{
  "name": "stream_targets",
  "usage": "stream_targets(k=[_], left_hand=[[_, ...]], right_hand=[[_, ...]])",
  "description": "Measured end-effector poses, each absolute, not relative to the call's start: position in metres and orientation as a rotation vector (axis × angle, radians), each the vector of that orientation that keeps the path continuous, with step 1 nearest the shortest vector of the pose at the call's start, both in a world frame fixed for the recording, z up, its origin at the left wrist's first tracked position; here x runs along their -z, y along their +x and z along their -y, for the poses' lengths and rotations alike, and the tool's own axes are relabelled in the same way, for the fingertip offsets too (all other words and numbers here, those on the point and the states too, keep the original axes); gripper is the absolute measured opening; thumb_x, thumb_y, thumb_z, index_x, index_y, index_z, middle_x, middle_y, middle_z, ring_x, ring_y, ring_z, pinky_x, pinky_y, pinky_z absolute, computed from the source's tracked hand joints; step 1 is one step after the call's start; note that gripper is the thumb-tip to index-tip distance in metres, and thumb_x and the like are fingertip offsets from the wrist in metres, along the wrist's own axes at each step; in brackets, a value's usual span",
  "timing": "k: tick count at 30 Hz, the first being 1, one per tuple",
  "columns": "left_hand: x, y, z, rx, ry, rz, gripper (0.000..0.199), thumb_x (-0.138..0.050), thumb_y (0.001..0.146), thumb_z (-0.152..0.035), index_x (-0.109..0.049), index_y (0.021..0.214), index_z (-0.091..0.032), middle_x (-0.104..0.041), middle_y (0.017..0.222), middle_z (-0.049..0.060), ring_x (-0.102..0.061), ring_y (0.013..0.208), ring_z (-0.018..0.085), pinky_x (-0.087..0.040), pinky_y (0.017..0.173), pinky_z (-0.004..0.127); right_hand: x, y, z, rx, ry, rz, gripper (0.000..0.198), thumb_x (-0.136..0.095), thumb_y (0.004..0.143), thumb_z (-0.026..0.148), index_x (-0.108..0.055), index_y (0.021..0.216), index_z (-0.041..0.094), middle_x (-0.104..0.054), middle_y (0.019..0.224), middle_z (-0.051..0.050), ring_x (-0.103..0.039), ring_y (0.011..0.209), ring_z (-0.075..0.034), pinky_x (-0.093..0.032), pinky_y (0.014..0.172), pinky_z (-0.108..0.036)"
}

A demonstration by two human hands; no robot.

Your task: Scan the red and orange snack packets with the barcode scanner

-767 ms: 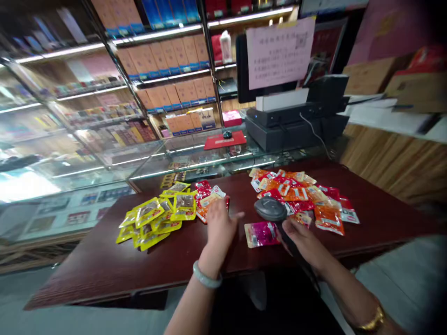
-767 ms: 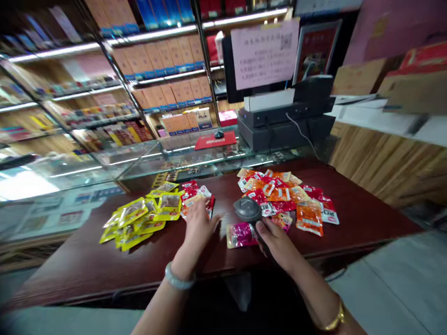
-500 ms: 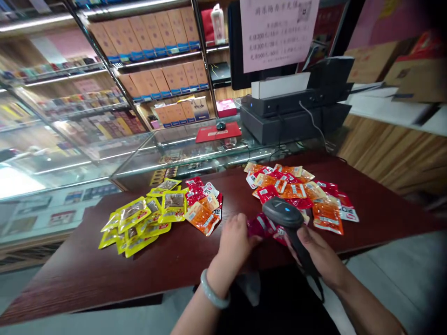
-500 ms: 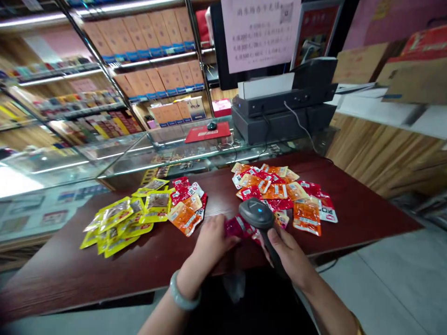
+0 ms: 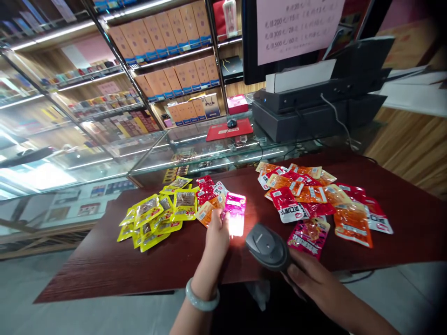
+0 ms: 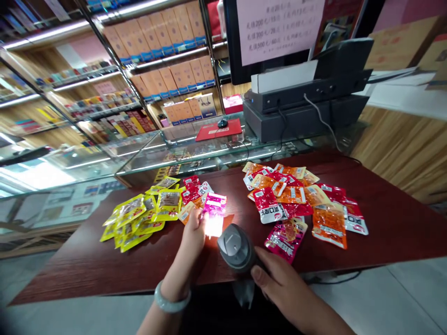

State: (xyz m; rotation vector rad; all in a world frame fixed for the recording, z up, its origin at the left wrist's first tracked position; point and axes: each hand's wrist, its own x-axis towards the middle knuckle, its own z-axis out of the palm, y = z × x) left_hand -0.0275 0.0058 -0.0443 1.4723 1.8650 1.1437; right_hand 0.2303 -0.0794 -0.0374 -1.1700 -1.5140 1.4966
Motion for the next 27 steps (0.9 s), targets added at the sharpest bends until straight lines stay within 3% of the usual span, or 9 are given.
stream_targets(k=[2,6,8,11,14,19,22,25,27], left_hand=[[0.040,-0.043,-0.008,-1.206,1.522,-1.991,0.026,-0.049,0.089,-0.043,-0.055,0.098,-0.020,-0.066,0.082,0.007,-0.063,0.074,0.022,-0.049,0.069,0.034],[0.023,-0.051,-0.014,-1.311,1.739,-2.404,0.046,-0.055,0.088,-0.047,-0.054,0.120,-0.015,-0.064,0.116,0.017,-0.059,0.110,0.032,-0.045,0.096,0.048],[0.015,-0.032,-0.019,-1.191,1.928,-2.305,0.045,-0.055,0.090,-0.046,-0.056,0.122,-0.016,-0.065,0.119,0.016,-0.058,0.114,0.032,-0.044,0.099,0.047],[0.011,0.020,-0.026,-0.760,2.141,-1.957,0.034,-0.053,0.093,-0.048,-0.065,0.107,-0.020,-0.070,0.106,0.010,-0.063,0.104,0.026,-0.047,0.093,0.039],[0.016,0.075,-0.036,-0.407,2.240,-1.883,0.049,-0.049,0.091,-0.063,-0.069,0.093,-0.018,-0.071,0.096,0.012,-0.064,0.098,0.028,-0.046,0.089,0.039],[0.028,0.120,-0.058,-0.287,2.167,-2.033,0.062,-0.057,0.080,-0.072,-0.068,0.100,-0.015,-0.069,0.110,0.016,-0.060,0.111,0.033,-0.043,0.093,0.043],[0.028,0.117,-0.064,-0.305,2.055,-1.993,0.052,-0.068,0.077,-0.062,-0.063,0.103,-0.017,-0.070,0.107,0.013,-0.063,0.106,0.030,-0.043,0.086,0.036],[0.027,0.100,-0.060,-0.418,1.892,-1.916,0.038,-0.070,0.082,-0.044,-0.057,0.106,-0.019,-0.072,0.095,0.008,-0.067,0.089,0.023,-0.040,0.070,0.029],[0.028,0.086,-0.052,-0.517,1.807,-1.855,0.030,-0.069,0.083,-0.037,-0.055,0.104,-0.020,-0.071,0.087,0.004,-0.066,0.081,0.021,-0.036,0.065,0.027]], right_hand=[[0.039,0.232,0.079,-1.553,-1.149,1.542,0.051,-0.054,0.097,0.053,-0.061,0.137,0.023,-0.073,0.087,-0.008,-0.066,0.070,-0.022,-0.057,0.060,-0.031],[0.040,0.245,0.082,-1.471,-1.239,1.478,0.059,-0.054,0.094,0.059,-0.060,0.139,0.023,-0.069,0.121,-0.016,-0.068,0.092,-0.029,-0.060,0.074,-0.039],[0.037,0.253,0.085,-1.409,-1.292,1.448,0.061,-0.055,0.091,0.062,-0.063,0.137,0.022,-0.072,0.115,-0.016,-0.068,0.091,-0.030,-0.060,0.077,-0.041],[0.030,0.262,0.088,-1.346,-1.366,1.341,0.064,-0.056,0.088,0.067,-0.067,0.132,0.022,-0.076,0.094,-0.012,-0.068,0.077,-0.027,-0.060,0.071,-0.038],[0.028,0.271,0.090,-1.346,-1.371,1.196,0.065,-0.058,0.085,0.071,-0.070,0.126,0.022,-0.075,0.088,-0.009,-0.066,0.072,-0.025,-0.058,0.063,-0.033],[0.037,0.288,0.092,-1.374,-1.359,1.169,0.059,-0.056,0.089,0.067,-0.069,0.127,0.023,-0.073,0.085,-0.007,-0.066,0.077,-0.025,-0.057,0.067,-0.033],[0.041,0.296,0.091,-1.391,-1.379,1.180,0.061,-0.054,0.089,0.068,-0.067,0.128,0.023,-0.076,0.095,-0.010,-0.068,0.084,-0.028,-0.059,0.071,-0.036],[0.036,0.296,0.089,-1.290,-1.409,1.156,0.058,-0.059,0.086,0.067,-0.071,0.122,0.024,-0.076,0.111,-0.011,-0.066,0.107,-0.032,-0.055,0.091,-0.040],[0.029,0.291,0.086,-1.270,-1.393,1.111,0.055,-0.060,0.085,0.067,-0.074,0.116,0.024,-0.077,0.104,-0.010,-0.068,0.100,-0.031,-0.056,0.088,-0.039]])
